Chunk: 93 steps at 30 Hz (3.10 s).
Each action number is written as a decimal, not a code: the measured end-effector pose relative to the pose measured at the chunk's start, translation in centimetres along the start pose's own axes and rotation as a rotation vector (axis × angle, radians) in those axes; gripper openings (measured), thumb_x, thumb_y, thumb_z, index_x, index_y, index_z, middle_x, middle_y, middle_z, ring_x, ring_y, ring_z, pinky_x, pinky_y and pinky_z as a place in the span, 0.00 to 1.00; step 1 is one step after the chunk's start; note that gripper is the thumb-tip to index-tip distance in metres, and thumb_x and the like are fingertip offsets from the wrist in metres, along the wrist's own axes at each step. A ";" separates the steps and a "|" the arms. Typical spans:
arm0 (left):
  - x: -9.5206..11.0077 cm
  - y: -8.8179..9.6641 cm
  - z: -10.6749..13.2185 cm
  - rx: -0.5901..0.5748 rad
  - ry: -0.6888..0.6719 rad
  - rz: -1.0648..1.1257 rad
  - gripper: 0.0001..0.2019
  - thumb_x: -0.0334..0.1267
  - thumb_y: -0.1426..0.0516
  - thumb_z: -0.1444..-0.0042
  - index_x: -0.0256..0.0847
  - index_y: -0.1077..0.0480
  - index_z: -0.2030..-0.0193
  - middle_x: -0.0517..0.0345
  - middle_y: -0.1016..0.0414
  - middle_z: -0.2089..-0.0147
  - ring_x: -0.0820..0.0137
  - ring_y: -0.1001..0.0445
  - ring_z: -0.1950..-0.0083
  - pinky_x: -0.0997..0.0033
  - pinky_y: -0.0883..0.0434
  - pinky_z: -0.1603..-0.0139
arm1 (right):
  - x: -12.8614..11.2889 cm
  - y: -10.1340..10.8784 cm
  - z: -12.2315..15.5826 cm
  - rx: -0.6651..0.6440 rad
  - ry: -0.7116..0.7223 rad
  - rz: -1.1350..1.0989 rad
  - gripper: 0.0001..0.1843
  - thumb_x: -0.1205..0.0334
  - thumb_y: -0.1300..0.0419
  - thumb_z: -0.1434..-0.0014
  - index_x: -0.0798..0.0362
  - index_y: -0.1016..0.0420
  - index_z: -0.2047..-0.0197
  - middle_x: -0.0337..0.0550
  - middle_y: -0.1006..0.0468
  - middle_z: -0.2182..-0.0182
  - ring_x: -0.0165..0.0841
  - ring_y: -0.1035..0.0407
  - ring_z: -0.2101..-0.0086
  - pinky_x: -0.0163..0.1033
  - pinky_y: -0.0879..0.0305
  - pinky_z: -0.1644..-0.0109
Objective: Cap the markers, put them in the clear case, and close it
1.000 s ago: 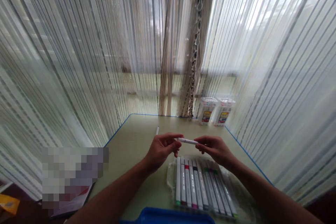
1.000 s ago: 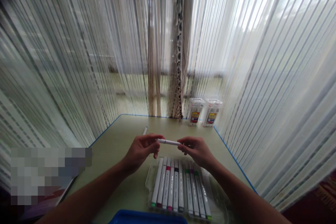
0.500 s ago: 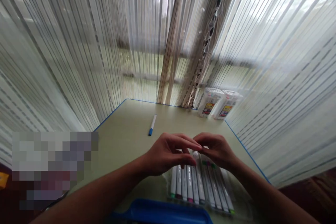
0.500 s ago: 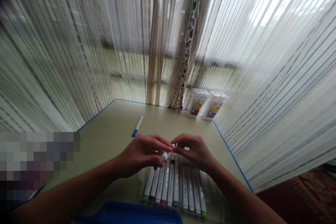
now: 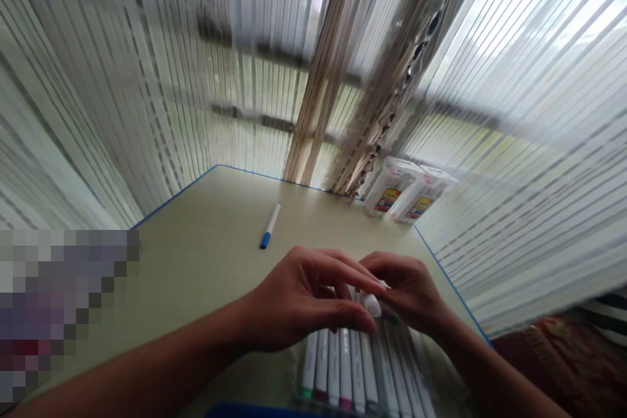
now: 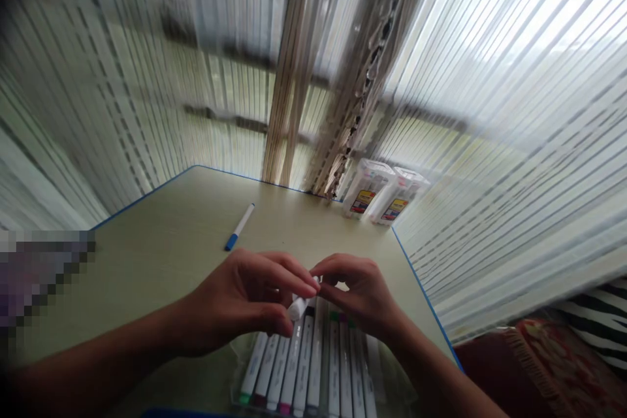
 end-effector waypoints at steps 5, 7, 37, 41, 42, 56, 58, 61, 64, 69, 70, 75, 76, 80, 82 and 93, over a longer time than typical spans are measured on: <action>0.0 -0.1 0.2 -0.004 0.004 0.001 0.14 0.28 0.33 0.55 0.41 0.20 0.59 0.51 0.24 0.55 0.79 0.33 0.69 0.78 0.34 0.69 | 0.1 -0.2 0.0 -0.005 -0.021 -0.002 0.05 0.62 0.34 0.45 0.54 0.20 0.65 0.46 0.20 0.69 0.34 0.28 0.69 0.36 0.34 0.67; 0.1 -0.1 0.1 -0.003 0.000 -0.002 0.13 0.29 0.33 0.54 0.40 0.20 0.59 0.50 0.25 0.55 0.79 0.34 0.70 0.78 0.34 0.69 | 0.1 -0.1 0.0 -0.003 -0.022 0.005 0.05 0.61 0.35 0.44 0.54 0.20 0.65 0.46 0.20 0.69 0.34 0.28 0.69 0.36 0.34 0.68; -1.5 6.3 -0.7 0.309 0.068 -0.512 0.07 0.32 0.34 0.53 0.38 0.22 0.66 0.53 0.24 0.63 0.66 0.26 0.59 0.70 0.30 0.60 | -5.7 1.7 0.8 0.210 0.253 -0.386 0.08 0.71 0.35 0.49 0.55 0.18 0.63 0.39 0.25 0.76 0.27 0.32 0.76 0.30 0.34 0.73; -1.4 6.0 -0.9 0.310 0.061 -0.487 0.09 0.36 0.31 0.58 0.38 0.22 0.68 0.52 0.24 0.64 0.63 0.26 0.59 0.70 0.30 0.62 | -6.1 1.5 0.9 0.211 0.300 -0.362 0.13 0.75 0.36 0.51 0.53 0.18 0.62 0.38 0.25 0.75 0.26 0.32 0.76 0.30 0.34 0.73; -1.4 6.0 -0.9 0.311 0.063 -0.483 0.10 0.37 0.30 0.59 0.38 0.22 0.69 0.52 0.24 0.64 0.62 0.26 0.59 0.70 0.29 0.62 | -6.2 1.5 0.9 0.213 0.305 -0.358 0.13 0.75 0.36 0.51 0.52 0.18 0.62 0.38 0.25 0.75 0.27 0.31 0.76 0.30 0.34 0.73; -1.5 5.9 -0.7 0.324 0.086 -0.490 0.10 0.39 0.31 0.59 0.37 0.23 0.72 0.53 0.23 0.65 0.65 0.26 0.63 0.71 0.30 0.65 | -6.3 1.6 1.1 0.227 0.294 -0.335 0.11 0.74 0.35 0.50 0.52 0.19 0.64 0.37 0.26 0.77 0.27 0.33 0.77 0.30 0.34 0.75; -1.7 6.3 -0.7 0.329 0.085 -0.484 0.08 0.37 0.32 0.57 0.37 0.23 0.71 0.53 0.23 0.65 0.66 0.26 0.62 0.71 0.30 0.63 | -6.0 1.8 1.0 0.228 0.266 -0.339 0.08 0.71 0.35 0.49 0.52 0.19 0.64 0.37 0.25 0.78 0.27 0.33 0.78 0.31 0.34 0.76; -1.9 7.4 -0.4 0.392 0.079 -0.426 0.07 0.34 0.32 0.56 0.37 0.23 0.68 0.55 0.24 0.67 0.70 0.26 0.66 0.72 0.30 0.65 | -4.5 2.5 0.6 0.260 0.182 -0.357 0.05 0.64 0.36 0.46 0.54 0.19 0.65 0.39 0.24 0.79 0.28 0.32 0.79 0.32 0.34 0.76; -1.6 8.6 -0.2 0.508 0.051 -0.343 0.10 0.35 0.31 0.58 0.37 0.23 0.67 0.59 0.25 0.74 0.75 0.29 0.74 0.76 0.32 0.70 | -2.7 3.2 0.2 0.310 0.095 -0.339 0.06 0.62 0.36 0.46 0.55 0.20 0.66 0.39 0.25 0.80 0.27 0.33 0.79 0.31 0.36 0.78; -0.4 9.4 0.0 0.612 -0.031 -0.215 0.11 0.34 0.31 0.57 0.35 0.23 0.65 0.57 0.22 0.72 0.76 0.27 0.74 0.77 0.29 0.71 | -0.4 2.8 -0.6 0.252 -0.001 -0.297 0.09 0.60 0.36 0.46 0.58 0.21 0.67 0.39 0.25 0.80 0.27 0.33 0.79 0.31 0.37 0.77; -0.3 9.4 0.1 0.621 -0.035 -0.186 0.11 0.34 0.31 0.57 0.35 0.23 0.65 0.55 0.21 0.69 0.76 0.26 0.73 0.76 0.27 0.70 | -0.2 2.8 -0.6 0.247 -0.006 -0.270 0.09 0.60 0.36 0.46 0.58 0.21 0.67 0.40 0.24 0.79 0.27 0.32 0.78 0.31 0.37 0.77; -0.4 8.5 0.1 0.571 -0.013 -0.090 0.12 0.34 0.32 0.56 0.34 0.22 0.63 0.49 0.19 0.62 0.70 0.21 0.67 0.70 0.24 0.59 | -0.8 3.6 -0.3 0.308 0.077 -0.023 0.10 0.58 0.35 0.46 0.57 0.21 0.66 0.42 0.22 0.76 0.28 0.31 0.76 0.33 0.33 0.73; -0.3 8.2 0.0 0.550 -0.011 -0.080 0.12 0.34 0.31 0.57 0.33 0.22 0.63 0.48 0.19 0.61 0.69 0.21 0.65 0.69 0.24 0.57 | -1.6 3.9 -0.1 0.333 0.126 0.047 0.09 0.58 0.34 0.46 0.56 0.21 0.66 0.42 0.22 0.76 0.29 0.30 0.76 0.34 0.32 0.72; 0.3 7.5 0.1 0.492 -0.037 -0.047 0.12 0.32 0.31 0.58 0.34 0.21 0.64 0.46 0.19 0.57 0.67 0.22 0.58 0.67 0.26 0.50 | -4.8 4.1 0.9 0.388 0.319 0.257 0.06 0.62 0.38 0.42 0.55 0.22 0.65 0.45 0.22 0.71 0.30 0.29 0.73 0.35 0.31 0.70; 0.4 7.2 0.1 0.459 -0.046 -0.046 0.12 0.32 0.32 0.56 0.33 0.21 0.62 0.45 0.19 0.56 0.66 0.21 0.58 0.65 0.26 0.49 | -6.0 3.7 1.4 0.393 0.389 0.360 0.05 0.64 0.40 0.40 0.55 0.22 0.64 0.46 0.22 0.69 0.30 0.29 0.72 0.35 0.31 0.68; 1.0 1.3 -0.4 0.271 0.013 -0.122 0.21 0.40 0.34 0.52 0.30 0.27 0.52 0.44 0.20 0.61 0.63 0.20 0.64 0.60 0.24 0.59 | -9.0 2.1 6.7 0.267 0.308 0.797 0.07 0.66 0.43 0.38 0.55 0.24 0.63 0.43 0.22 0.74 0.32 0.29 0.74 0.35 0.35 0.69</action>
Point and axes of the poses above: each hand's wrist, its own z-axis away from the middle knuckle, its own y-axis out of the back of the hand, x = y × z, the point moved 10 cm from there along -z, towards the middle knuckle
